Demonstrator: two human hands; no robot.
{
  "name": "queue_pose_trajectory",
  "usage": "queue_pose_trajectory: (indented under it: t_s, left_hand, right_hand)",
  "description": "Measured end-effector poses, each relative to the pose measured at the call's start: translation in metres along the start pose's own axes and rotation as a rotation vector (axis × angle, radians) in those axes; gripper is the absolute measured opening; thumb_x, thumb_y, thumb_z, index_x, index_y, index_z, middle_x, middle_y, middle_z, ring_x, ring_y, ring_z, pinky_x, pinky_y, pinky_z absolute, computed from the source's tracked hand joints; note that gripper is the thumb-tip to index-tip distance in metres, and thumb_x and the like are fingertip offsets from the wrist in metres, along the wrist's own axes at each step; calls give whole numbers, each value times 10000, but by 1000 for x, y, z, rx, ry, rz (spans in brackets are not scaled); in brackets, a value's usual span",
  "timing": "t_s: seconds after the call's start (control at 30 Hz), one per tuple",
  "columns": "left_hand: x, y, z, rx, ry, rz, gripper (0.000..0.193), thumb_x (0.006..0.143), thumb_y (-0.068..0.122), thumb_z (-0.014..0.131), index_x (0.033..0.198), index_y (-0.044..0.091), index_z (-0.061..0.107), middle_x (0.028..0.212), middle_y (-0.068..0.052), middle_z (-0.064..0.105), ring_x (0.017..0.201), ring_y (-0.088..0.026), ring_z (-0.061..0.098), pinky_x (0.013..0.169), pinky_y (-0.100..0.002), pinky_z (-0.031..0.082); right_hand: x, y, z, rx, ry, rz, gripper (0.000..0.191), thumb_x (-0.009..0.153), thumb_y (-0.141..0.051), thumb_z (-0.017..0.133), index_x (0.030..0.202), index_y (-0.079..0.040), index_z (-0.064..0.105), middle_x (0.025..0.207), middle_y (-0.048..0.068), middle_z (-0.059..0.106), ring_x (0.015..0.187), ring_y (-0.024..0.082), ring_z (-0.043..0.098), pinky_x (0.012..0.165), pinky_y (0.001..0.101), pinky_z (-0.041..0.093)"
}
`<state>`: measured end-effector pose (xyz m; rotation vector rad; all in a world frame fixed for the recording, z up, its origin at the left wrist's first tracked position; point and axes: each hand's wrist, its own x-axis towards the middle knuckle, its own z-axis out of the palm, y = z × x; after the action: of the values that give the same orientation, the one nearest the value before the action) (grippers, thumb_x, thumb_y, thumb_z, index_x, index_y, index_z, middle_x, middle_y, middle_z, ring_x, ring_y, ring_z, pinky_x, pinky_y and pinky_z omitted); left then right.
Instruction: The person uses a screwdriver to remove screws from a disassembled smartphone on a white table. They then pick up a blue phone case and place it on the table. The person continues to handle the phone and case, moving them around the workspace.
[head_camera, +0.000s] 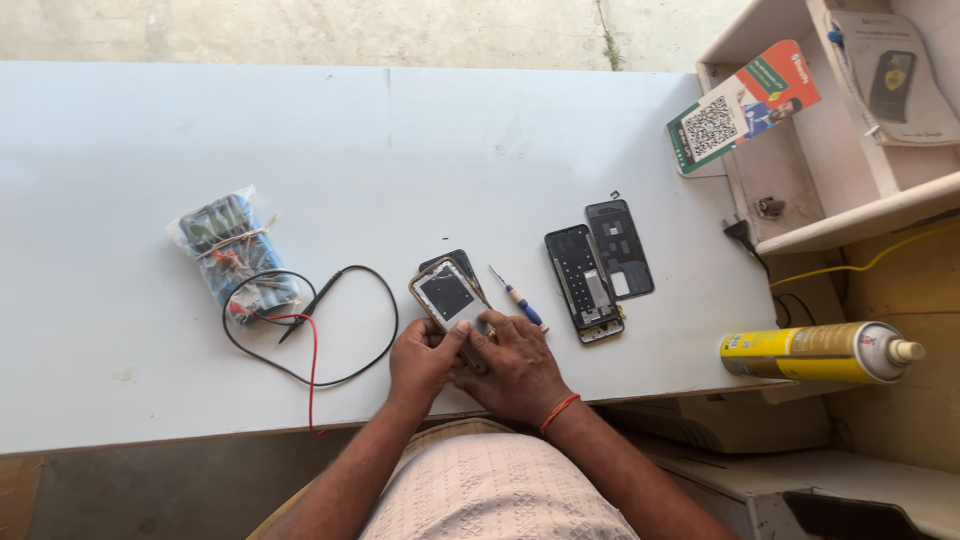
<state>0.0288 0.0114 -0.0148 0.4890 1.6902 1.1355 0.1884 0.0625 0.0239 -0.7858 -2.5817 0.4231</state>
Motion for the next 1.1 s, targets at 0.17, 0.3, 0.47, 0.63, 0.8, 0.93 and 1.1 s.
queue_pose_trajectory:
  t_s: [0.17, 0.3, 0.47, 0.63, 0.8, 0.93, 1.1]
  left_hand:
    - [4, -1, 0, -80, -1, 0, 438, 901, 290, 745, 1147, -54, 633, 830, -111, 735, 630, -137, 710, 493, -251, 556]
    - [2, -11, -2, -135, 32, 113, 566, 898, 186, 719, 1373, -36, 506, 986, -132, 705, 737, -124, 706, 577, -250, 601]
    - [0, -19, 0, -164, 54, 236, 595, 905, 109, 696, 1436, -35, 469, 1220, -150, 615, 861, -120, 704, 658, -252, 636]
    - [1, -15, 5, -8, 111, 144, 629, 857, 112, 721, 1424, 1, 473, 1228, -117, 590, 844, -101, 692, 608, -279, 625]
    - [-4, -10, 10, 227, 144, 185, 728, 823, 111, 751, 1475, 41, 434, 1257, -106, 537, 790, -104, 647, 722, -280, 605]
    - [-4, -8, 9, 257, 127, 184, 745, 827, 103, 744, 1489, 59, 404, 1268, -102, 504, 814, -83, 639, 742, -273, 608]
    - [-8, -4, 9, 236, 139, 186, 776, 831, 113, 726, 1515, 69, 363, 1267, -113, 483, 788, -82, 628, 729, -274, 606]
  right_hand:
    - [-21, 30, -5, 82, 63, 154, 498, 879, -371, 798, 1279, -107, 663, 1307, 132, 593, 1195, 285, 585, 1017, 430, 502]
    - [-41, 67, -8, -150, 176, 456, 533, 909, -366, 756, 1339, -79, 627, 1367, 180, 551, 1259, 332, 539, 1046, 457, 486]
    - [-58, 97, -14, -291, 156, 678, 838, 799, -525, 800, 1394, 2, 533, 1328, 260, 529, 1236, 413, 495, 989, 514, 478]
    - [-55, 104, -12, -307, 106, 771, 994, 757, -615, 825, 1415, 52, 495, 1288, 217, 557, 1189, 367, 546, 995, 498, 509]
    - [-41, 107, -22, -247, 16, 921, 918, 675, -541, 892, 1344, 1, 576, 1179, 167, 562, 1138, 321, 557, 974, 469, 518]
    - [-33, 104, -30, -191, 6, 964, 820, 639, -497, 911, 1274, -56, 639, 1164, 138, 555, 1134, 313, 551, 977, 471, 509]
    - [-35, 99, -31, -295, 130, 835, 832, 616, -455, 910, 1262, -19, 620, 1142, 162, 566, 1085, 311, 575, 926, 478, 517]
